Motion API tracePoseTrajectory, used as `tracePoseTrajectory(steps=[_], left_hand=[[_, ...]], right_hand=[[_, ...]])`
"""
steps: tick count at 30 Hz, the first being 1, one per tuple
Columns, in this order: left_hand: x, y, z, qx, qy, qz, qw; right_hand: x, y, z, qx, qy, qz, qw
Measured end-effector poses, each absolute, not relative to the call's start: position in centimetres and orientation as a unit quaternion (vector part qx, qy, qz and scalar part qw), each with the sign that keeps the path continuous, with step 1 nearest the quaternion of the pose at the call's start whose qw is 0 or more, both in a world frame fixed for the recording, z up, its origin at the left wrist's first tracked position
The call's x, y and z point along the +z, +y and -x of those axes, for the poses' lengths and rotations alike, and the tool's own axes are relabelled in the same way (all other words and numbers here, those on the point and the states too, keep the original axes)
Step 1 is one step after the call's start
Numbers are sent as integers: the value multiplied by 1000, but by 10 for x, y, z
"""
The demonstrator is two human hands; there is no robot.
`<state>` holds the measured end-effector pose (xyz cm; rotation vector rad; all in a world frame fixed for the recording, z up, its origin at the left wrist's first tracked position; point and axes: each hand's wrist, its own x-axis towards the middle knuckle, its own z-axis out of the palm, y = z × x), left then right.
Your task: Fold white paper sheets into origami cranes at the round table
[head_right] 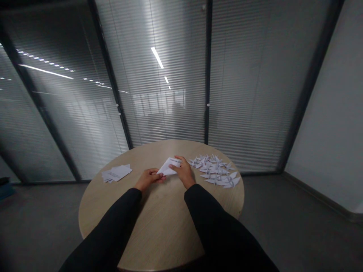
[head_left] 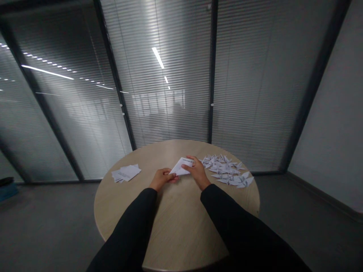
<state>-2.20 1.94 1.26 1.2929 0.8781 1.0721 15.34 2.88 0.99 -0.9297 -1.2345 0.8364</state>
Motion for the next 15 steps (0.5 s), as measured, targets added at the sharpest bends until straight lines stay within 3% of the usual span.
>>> tracePoseTrajectory(steps=[7, 15], left_hand=[[19, 22, 27, 567, 394, -503, 520], [18, 24, 27, 620, 369, -477, 502]], right_hand=[[12, 25, -152, 406, -548, 385, 622], [6, 25, -150, 492, -586, 365, 531]])
